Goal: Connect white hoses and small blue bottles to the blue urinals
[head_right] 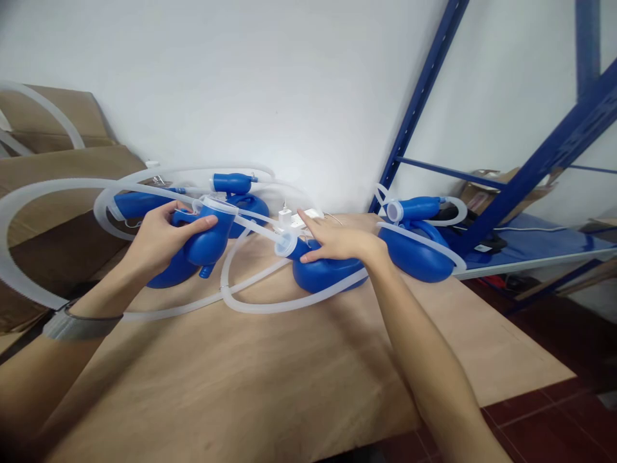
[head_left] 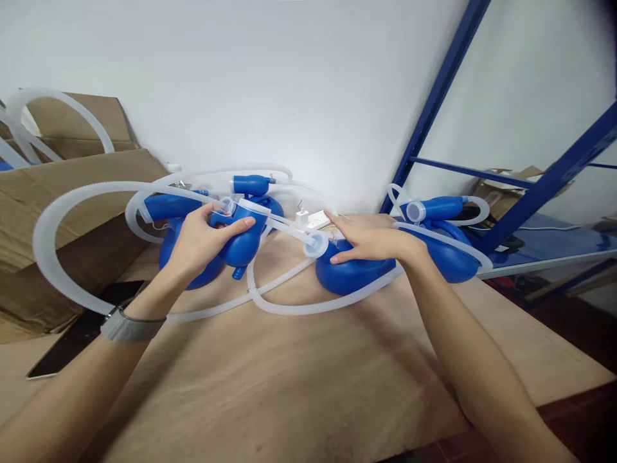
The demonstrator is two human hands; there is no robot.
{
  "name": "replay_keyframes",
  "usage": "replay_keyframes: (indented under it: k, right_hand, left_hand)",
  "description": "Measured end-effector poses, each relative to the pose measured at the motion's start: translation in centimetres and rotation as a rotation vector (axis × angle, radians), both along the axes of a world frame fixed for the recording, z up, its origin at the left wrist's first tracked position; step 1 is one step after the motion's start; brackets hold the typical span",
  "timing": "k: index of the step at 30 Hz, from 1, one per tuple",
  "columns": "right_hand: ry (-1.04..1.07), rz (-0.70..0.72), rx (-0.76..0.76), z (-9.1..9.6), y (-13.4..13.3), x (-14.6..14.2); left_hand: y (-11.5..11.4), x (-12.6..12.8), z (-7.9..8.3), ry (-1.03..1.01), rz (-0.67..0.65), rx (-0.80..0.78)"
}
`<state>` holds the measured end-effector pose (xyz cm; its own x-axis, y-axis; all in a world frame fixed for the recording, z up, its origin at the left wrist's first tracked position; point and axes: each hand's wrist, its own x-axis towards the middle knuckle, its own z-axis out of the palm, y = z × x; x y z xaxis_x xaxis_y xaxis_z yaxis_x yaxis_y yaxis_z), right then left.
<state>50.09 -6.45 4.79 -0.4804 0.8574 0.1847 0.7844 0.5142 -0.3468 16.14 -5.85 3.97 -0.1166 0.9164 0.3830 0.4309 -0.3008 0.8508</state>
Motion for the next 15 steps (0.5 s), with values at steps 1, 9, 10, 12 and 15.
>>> replay_keyframes:
  k: [1,9,10,12,15]
  right_hand:
    - [-0.010,0.056,0.022,0.8,-0.6,-0.8]
    - [-0.032,0.424,0.038,-2.1,-4.5,-11.7]
    - [-0.056,0.382,0.044,-3.8,-4.4,-12.8]
    - [-0.064,0.324,0.040,-7.1,-3.8,-14.2]
    - [-0.092,0.355,0.013,-9.7,-2.9,-14.8]
  left_hand:
    - [-0.1,0.0,0.1,0.077,0.023,0.011]
    - [-0.2,0.0,0.2,0.241,0.067,0.081]
    - [-0.1,-0.1,0.2,0.259,0.071,0.080]
    - [-0.1,-0.3,0.2,0.301,0.089,0.094]
    - [0.1,-0.8,0.3,0.333,0.107,0.076]
